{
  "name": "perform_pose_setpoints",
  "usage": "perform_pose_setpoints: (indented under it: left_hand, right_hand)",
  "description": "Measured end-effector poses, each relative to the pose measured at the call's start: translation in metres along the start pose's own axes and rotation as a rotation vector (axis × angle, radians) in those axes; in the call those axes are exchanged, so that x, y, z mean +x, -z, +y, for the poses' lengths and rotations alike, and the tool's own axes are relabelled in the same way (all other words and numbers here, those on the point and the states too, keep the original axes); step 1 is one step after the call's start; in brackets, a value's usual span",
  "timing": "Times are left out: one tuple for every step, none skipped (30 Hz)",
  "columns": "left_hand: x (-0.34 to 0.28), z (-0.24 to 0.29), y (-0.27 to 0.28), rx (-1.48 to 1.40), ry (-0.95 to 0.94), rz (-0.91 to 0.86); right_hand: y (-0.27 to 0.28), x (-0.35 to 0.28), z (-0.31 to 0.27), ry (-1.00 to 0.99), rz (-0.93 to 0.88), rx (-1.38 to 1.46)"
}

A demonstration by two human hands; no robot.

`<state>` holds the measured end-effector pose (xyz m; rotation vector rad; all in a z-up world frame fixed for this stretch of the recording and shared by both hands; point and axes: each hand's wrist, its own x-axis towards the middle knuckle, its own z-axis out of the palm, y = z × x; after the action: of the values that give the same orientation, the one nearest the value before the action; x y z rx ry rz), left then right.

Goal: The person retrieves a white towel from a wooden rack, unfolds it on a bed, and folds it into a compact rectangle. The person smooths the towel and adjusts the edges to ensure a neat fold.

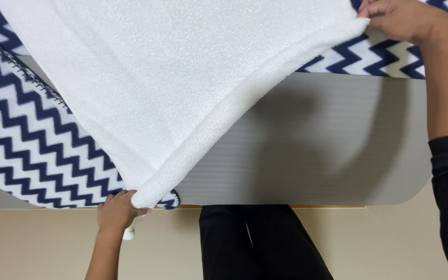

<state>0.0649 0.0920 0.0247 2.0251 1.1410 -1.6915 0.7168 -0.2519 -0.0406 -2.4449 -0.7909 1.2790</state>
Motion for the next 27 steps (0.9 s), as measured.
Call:
perform_pose_setpoints:
  left_hand:
    - [0.001, 0.001, 0.0, 0.009, -0.002, 0.001]
    - [0.001, 0.002, 0.0, 0.018, -0.003, 0.001]
    - [0.0, 0.003, 0.0, 0.022, -0.007, -0.001]
    - [-0.001, 0.005, 0.0, 0.024, 0.012, -0.011]
    - [-0.003, 0.005, -0.001, 0.025, 0.033, -0.021]
    - [-0.007, 0.01, -0.008, 0.028, 0.032, -0.023]
    - [-0.012, 0.016, -0.016, 0.004, 0.039, 0.185]
    - [-0.016, 0.02, -0.023, -0.019, 0.045, 0.392]
    - [-0.025, 0.042, -0.034, -0.018, 0.046, 0.396]
    - [-0.034, 0.064, -0.046, -0.241, -0.087, 0.64]
    - [-0.044, 0.086, -0.058, -0.47, -0.214, 0.883]
    - [-0.048, 0.121, -0.042, -0.47, -0.212, 0.887]
    - [-0.054, 0.156, -0.029, -0.501, -0.307, 0.939]
    - [-0.061, 0.192, -0.016, -0.531, -0.403, 0.99]
    - [-0.052, 0.202, -0.011, -0.538, -0.403, 0.988]
    - [-0.043, 0.212, -0.005, -0.522, -0.416, 1.013]
    - [-0.031, 0.222, 0.004, -0.506, -0.427, 1.045]
    - [-0.014, 0.218, 0.005, -0.513, -0.425, 1.051]
    - [-0.003, 0.21, 0.002, -0.501, -0.432, 0.992]
    - [0.009, 0.202, -0.001, -0.489, -0.439, 0.934]
    - [0.014, 0.191, 0.008, -0.495, -0.433, 0.927]
    - [0.019, 0.18, 0.016, -0.491, -0.496, 0.832]
    - [0.029, 0.168, 0.03, -0.485, -0.559, 0.759]
    - [0.027, 0.166, 0.048, -0.491, -0.552, 0.776]
    - [0.025, 0.164, 0.066, -0.464, -0.598, 0.681]
    - [0.022, 0.162, 0.084, -0.435, -0.643, 0.587]
    - [0.015, 0.157, 0.08, -0.439, -0.634, 0.58]
  right_hand:
    - [0.002, 0.002, 0.002, 0.034, 0.027, -0.017]
    - [0.004, 0.004, 0.005, 0.068, 0.054, -0.035]
    - [0.0, 0.006, 0.012, 0.063, 0.054, -0.034]
    - [-0.003, 0.008, 0.02, 0.099, 0.13, -0.094]
    - [-0.008, 0.011, 0.027, 0.137, 0.205, -0.154]
    - [-0.013, 0.006, 0.028, 0.134, 0.204, -0.153]
    - [-0.017, 0.001, 0.028, 0.105, 0.32, -0.158]
    - [-0.021, -0.003, 0.027, 0.076, 0.436, -0.162]
    - [-0.029, -0.019, -0.002, 0.077, 0.44, -0.16]
    - [-0.036, -0.036, -0.032, 0.251, 0.525, -0.235]
    - [-0.043, -0.051, -0.063, 0.431, 0.605, -0.311]
    - [-0.054, -0.046, -0.071, 0.434, 0.608, -0.309]
    - [-0.066, -0.045, -0.077, 0.481, 0.525, -0.478]
    - [-0.078, -0.044, -0.083, 0.525, 0.439, -0.645]
    - [-0.082, -0.031, -0.067, 0.526, 0.436, -0.651]
    - [-0.086, -0.018, -0.052, 0.568, 0.46, -0.681]
    - [-0.088, 0.001, -0.038, 0.615, 0.489, -0.711]
    - [-0.072, 0.012, -0.044, 0.621, 0.492, -0.718]
    - [-0.063, 0.017, -0.049, 0.509, 0.302, -0.702]
    - [-0.054, 0.022, -0.055, 0.394, 0.114, -0.683]
    - [-0.052, 0.031, -0.051, 0.398, 0.105, -0.687]
    - [-0.05, 0.038, -0.047, 0.285, -0.065, -0.688]
    - [-0.045, 0.053, -0.047, 0.179, -0.212, -0.689]
    - [-0.044, 0.05, -0.06, 0.192, -0.201, -0.698]
    - [-0.044, 0.044, -0.07, 0.257, -0.047, -0.891]
    - [-0.044, 0.039, -0.081, 0.323, 0.112, -1.078]
    - [-0.048, 0.035, -0.076, 0.332, 0.103, -1.078]
